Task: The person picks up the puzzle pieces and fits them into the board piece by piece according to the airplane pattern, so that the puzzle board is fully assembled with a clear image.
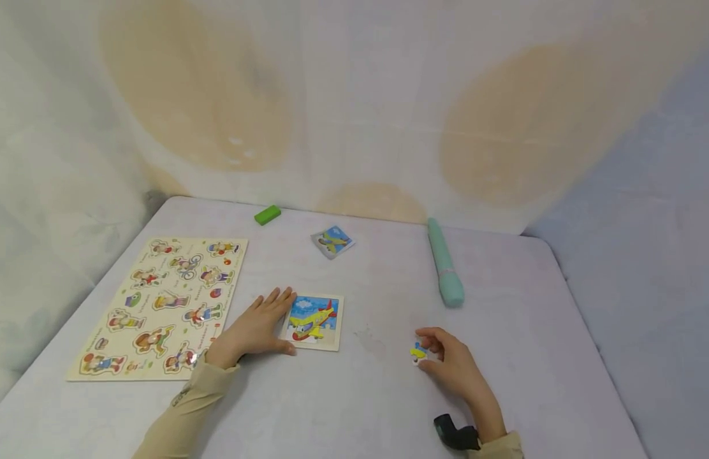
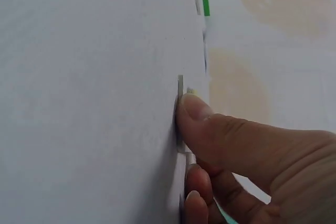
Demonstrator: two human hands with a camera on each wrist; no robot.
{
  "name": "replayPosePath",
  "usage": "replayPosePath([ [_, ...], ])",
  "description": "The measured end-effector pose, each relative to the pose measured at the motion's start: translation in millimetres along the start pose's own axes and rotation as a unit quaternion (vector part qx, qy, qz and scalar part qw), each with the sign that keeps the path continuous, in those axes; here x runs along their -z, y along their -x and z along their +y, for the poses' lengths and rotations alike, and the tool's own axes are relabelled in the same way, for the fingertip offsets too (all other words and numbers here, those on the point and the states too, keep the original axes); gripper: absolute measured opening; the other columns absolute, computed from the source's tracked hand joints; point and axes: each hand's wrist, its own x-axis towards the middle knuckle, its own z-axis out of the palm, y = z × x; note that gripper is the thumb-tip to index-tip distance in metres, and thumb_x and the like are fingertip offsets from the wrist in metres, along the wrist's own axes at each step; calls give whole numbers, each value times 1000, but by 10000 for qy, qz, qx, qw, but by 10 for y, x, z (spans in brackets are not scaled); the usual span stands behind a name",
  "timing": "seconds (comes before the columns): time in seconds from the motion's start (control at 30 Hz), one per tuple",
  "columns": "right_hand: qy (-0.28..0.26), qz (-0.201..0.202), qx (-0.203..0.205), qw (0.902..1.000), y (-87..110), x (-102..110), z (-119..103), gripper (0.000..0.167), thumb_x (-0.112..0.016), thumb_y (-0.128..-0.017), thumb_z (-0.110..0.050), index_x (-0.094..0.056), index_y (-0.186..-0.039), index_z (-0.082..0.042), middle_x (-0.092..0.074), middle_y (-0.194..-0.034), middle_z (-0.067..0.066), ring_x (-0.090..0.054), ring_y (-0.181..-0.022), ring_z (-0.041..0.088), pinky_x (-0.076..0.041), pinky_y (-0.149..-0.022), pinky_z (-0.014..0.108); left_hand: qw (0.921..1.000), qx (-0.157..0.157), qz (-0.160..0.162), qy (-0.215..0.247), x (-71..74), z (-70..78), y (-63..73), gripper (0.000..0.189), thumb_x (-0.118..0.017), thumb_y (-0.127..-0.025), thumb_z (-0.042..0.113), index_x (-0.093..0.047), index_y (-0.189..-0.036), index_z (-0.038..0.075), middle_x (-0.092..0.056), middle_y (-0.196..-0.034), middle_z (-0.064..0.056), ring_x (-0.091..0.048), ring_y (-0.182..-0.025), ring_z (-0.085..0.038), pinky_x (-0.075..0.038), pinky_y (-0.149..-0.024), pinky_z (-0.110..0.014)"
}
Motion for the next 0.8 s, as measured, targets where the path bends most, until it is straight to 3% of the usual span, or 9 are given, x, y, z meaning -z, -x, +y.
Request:
replayPosePath([
  [0.1,1,-13,-78,10000,-64,-20,-79,41,-75,-79,-2,-65,-118,-8,-64,-104,7,-58,-94,16,-53,-77,23,10000,7,35,-18,-5,-11,6,111,-82,-69,51,-26,-153,5,-21,-161,-14,-14,-150,-36,-15,-121,-58],
  [0.27,-134,82,76,9998,-276,-144,-195,25,-70,-84,-3,-69,-108,-8,-67,-102,9,-60,-87,13,-52,-72,19,10000,7,22,23,-11,-10,6,111,-82,-68,50,-26,-153,4,-21,-161,-14,-14,-150,-36,-15,-121,-58],
  [0.37,-338,-148,92,9993,-442,-264,-339,22,-69,-86,-6,-70,-108,-8,-69,-101,8,-60,-83,11,-51,-68,18,10000,17,-19,-10,-25,-9,-4,111,-82,-69,51,-25,-153,5,-20,-162,-12,-13,-151,-35,-14,-121,-57],
  [0.53,-752,-660,62,9950,-677,-532,-659,19,-70,-87,-10,-71,-106,-9,-65,-86,5,-56,-71,12,-48,-57,20,10000,15,-22,-5,-36,1,-14,111,-82,-68,51,-26,-153,6,-20,-162,-12,-13,-151,-34,-14,-122,-56],
  [0.8,-765,-994,422,9912,-815,-878,-947,15,-71,-86,-10,-73,-101,-9,-62,-78,0,-50,-69,10,-42,-59,17,10000,-21,0,18,-39,17,-14,110,-82,-69,50,-27,-153,5,-22,-161,-13,-15,-150,-35,-15,-121,-57],
])
